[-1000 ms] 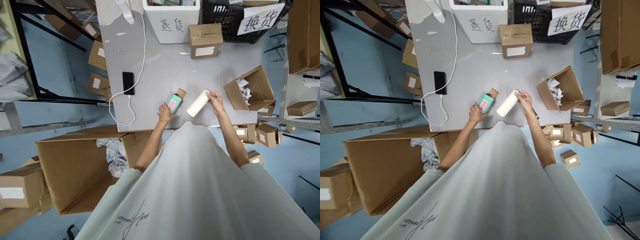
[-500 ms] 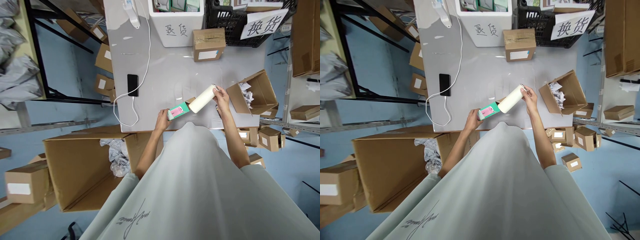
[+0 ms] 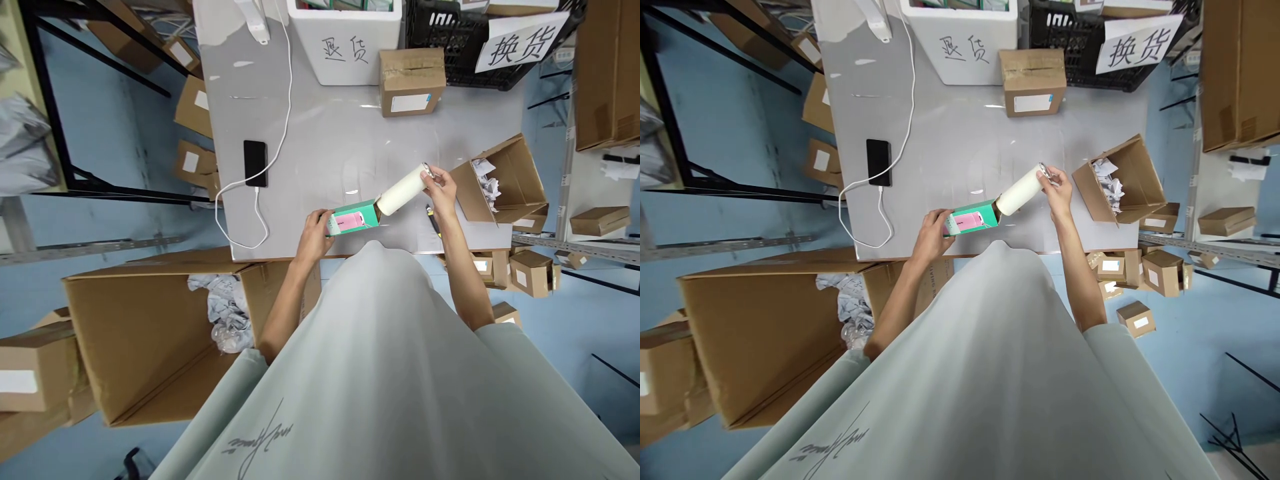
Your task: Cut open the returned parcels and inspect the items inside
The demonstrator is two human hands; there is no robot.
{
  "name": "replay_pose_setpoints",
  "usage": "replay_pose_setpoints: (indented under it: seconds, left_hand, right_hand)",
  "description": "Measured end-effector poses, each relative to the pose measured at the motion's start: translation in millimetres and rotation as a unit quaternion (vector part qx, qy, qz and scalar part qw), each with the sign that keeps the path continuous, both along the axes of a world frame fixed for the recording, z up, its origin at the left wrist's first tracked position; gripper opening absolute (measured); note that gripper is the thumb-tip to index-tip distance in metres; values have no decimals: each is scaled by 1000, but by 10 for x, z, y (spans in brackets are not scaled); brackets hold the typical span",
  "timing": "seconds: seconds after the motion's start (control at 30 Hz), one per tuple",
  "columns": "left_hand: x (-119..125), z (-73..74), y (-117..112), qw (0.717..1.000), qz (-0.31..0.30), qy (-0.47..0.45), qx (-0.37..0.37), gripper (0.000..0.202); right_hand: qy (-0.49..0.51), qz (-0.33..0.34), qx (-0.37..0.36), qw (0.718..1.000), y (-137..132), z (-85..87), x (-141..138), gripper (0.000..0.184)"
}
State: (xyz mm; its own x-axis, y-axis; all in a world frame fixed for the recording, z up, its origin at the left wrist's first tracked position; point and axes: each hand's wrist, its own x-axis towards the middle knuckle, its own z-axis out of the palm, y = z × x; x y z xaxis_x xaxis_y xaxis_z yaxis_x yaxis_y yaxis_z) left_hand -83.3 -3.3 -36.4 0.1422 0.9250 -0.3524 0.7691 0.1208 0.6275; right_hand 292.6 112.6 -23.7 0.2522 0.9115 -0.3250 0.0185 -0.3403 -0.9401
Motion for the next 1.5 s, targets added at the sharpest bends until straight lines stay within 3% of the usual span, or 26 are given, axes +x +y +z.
replay_pose_setpoints:
  seconds: [0.27,0.4,0.73,0.93,1.13,1.3,1.5]
  left_hand:
    - [70,69,-21,1000,8,-2,10,95]
    - [96,68,-43,1000,6,-1,12,96]
    - [111,-92,-139,999,35,-14,21,90]
    - [86,-216,-189,998,46,-19,44,87]
    - [95,-232,-186,997,42,-15,70,89]
    - [139,-198,-172,994,48,-22,93,89]
    - [319,-171,-175,992,44,-27,113,88]
  right_hand:
    - [-17,-72,7,997,-67,-114,31,69]
    - [-11,-57,3,998,-103,-108,-13,68]
    - [52,-124,-49,990,-364,-185,-39,67]
    - [0,-115,-46,992,-422,-123,55,69]
    - [-15,-102,-48,994,-439,-116,23,72]
    - [34,-82,-87,992,-438,-22,-46,69]
    - [-4,-36,-172,984,-463,158,-251,61]
